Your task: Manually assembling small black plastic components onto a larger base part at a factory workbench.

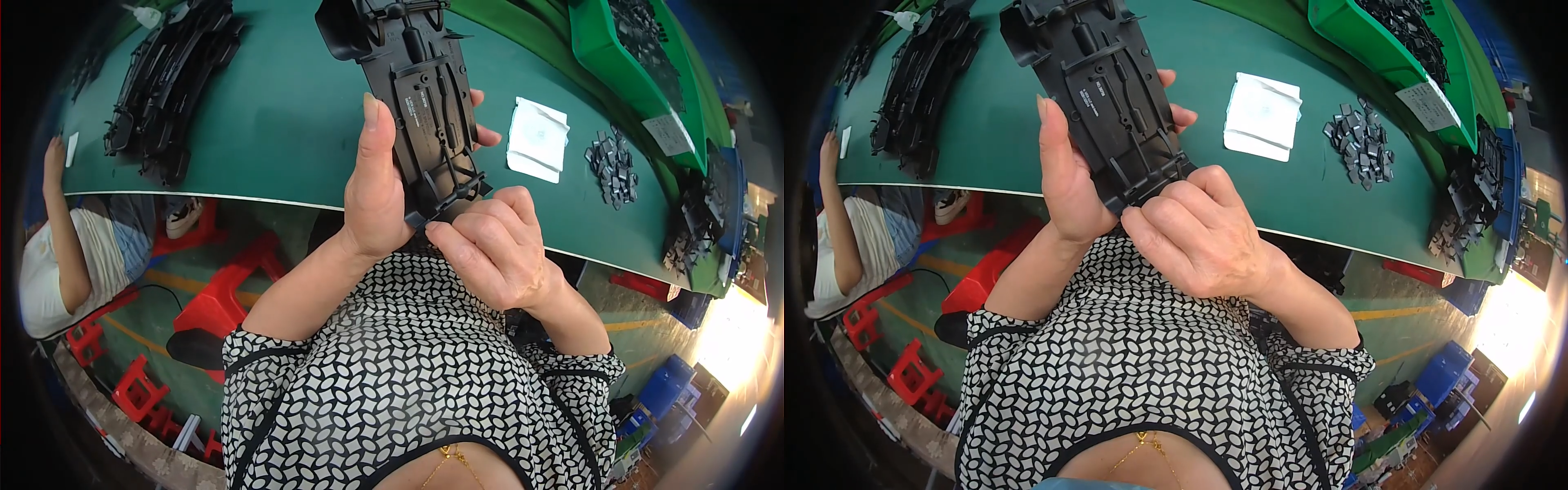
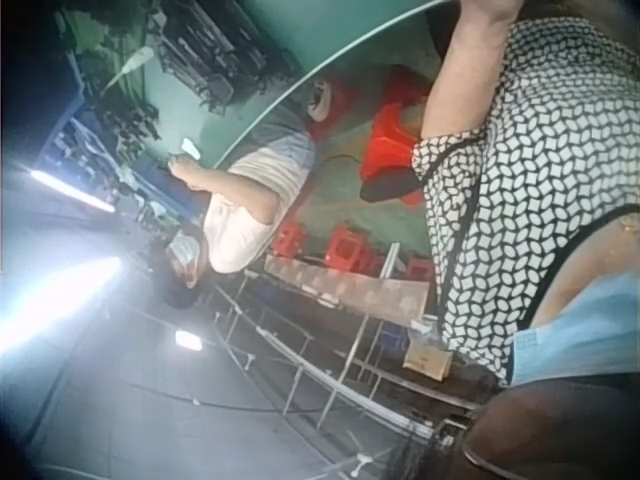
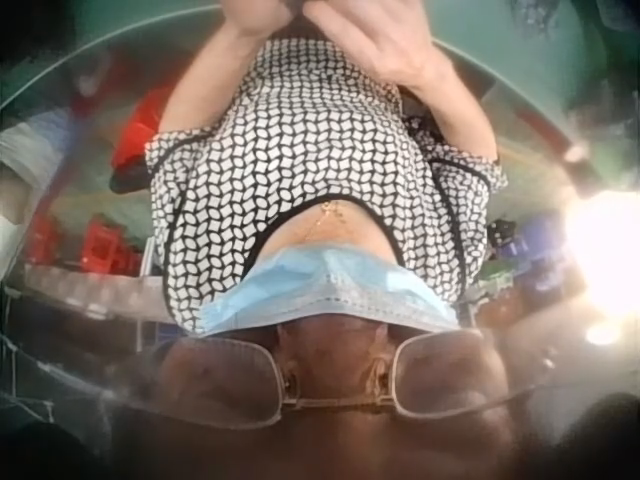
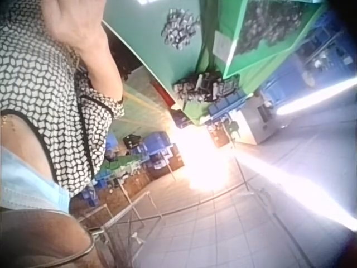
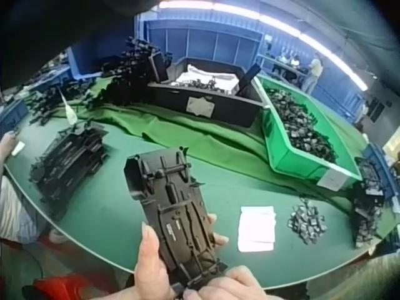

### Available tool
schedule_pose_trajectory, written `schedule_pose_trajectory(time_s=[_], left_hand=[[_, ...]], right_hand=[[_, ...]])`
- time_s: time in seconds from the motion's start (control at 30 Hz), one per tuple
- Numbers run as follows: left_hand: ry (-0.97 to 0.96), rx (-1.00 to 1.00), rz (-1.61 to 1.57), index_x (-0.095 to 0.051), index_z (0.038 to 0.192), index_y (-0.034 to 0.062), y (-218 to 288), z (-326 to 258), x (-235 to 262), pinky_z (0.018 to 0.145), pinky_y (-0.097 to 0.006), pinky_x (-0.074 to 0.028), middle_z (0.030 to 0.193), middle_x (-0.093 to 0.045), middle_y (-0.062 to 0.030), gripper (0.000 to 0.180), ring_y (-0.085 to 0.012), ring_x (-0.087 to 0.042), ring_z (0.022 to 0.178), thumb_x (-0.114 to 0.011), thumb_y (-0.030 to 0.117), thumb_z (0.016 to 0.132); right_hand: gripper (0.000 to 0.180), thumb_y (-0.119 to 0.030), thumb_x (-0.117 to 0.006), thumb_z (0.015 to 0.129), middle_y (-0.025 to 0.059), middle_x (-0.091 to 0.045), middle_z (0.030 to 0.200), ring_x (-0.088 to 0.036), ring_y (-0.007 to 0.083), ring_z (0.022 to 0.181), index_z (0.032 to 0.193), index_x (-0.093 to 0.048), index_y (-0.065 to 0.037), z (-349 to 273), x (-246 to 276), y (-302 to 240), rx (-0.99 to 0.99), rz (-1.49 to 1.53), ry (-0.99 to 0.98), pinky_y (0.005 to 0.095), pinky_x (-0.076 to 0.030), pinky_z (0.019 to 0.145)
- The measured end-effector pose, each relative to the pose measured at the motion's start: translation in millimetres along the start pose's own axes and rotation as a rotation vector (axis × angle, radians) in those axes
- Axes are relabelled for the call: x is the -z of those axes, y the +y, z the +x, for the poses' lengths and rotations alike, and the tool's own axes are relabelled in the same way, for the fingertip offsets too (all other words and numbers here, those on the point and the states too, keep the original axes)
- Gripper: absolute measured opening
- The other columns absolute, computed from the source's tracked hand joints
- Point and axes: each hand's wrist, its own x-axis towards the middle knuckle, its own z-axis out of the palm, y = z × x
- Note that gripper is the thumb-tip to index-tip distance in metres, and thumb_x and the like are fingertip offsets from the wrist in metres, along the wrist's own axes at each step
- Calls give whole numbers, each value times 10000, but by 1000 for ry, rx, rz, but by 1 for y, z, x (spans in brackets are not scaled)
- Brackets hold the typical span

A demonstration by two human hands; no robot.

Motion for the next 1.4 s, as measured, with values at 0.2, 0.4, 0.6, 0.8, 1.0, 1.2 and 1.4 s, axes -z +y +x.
schedule_pose_trajectory(time_s=[0.2,0.4,0.6,0.8,1.0,1.2,1.4], left_hand=[[-41,-15,-107,-349,1366,-2,-5,1,4,913,-403,-481,1312,-460,-185,806,-304,-572,1059,-217,657,921],[-29,-18,-136,-354,1356,17,-6,2,-1,864,-374,-488,1280,-485,-146,779,-278,-560,1048,-255,656,921],[-40,17,-278,-288,1417,47,-5,-1,4,941,-426,-440,1331,-447,-174,791,-331,-549,1095,-233,659,918],[-5,-3,-189,-306,1398,21,-3,-1,4,971,-451,-420,1323,-448,-193,744,-345,-572,1062,-200,605,949],[-19,-7,-193,-314,1393,25,-4,2,0,962,-452,-427,1314,-453,-196,721,-346,-573,1058,-199,588,957],[-4,-7,-167,-316,1391,30,-3,2,-2,955,-446,-432,1305,-459,-198,709,-343,-576,1047,-208,582,959],[2,0,-148,-312,1394,33,-3,1,0,961,-451,-431,1308,-459,-199,711,-345,-573,1055,-210,585,958]], right_hand=[[275,-115,-605,640,8,-501,751,-514,146,659,891,-622,-4,0,0,1,-6,23,16,299,-367,632],[266,-108,-614,648,10,-493,741,-511,153,663,893,-613,-5,-2,4,-1,-32,53,19,315,-364,633],[303,-99,-639,674,35,-550,816,-545,167,688,960,-650,-1,-12,9,1,34,97,83,313,-389,639],[286,13,-678,653,40,-581,794,-537,208,682,928,-666,-64,-43,75,35,-291,-264,177,339,-401,623],[86,-13,-627,821,118,-619,841,-603,232,754,903,-642,11,-87,128,80,-980,-291,231,318,-477,659],[131,-56,-617,838,124,-612,883,-603,271,787,959,-655,-23,-98,132,95,-1003,-261,103,336,-474,683],[160,-74,-646,814,137,-605,884,-600,296,810,967,-657,-29,-98,126,97,-1007,-240,-12,366,-478,709]])
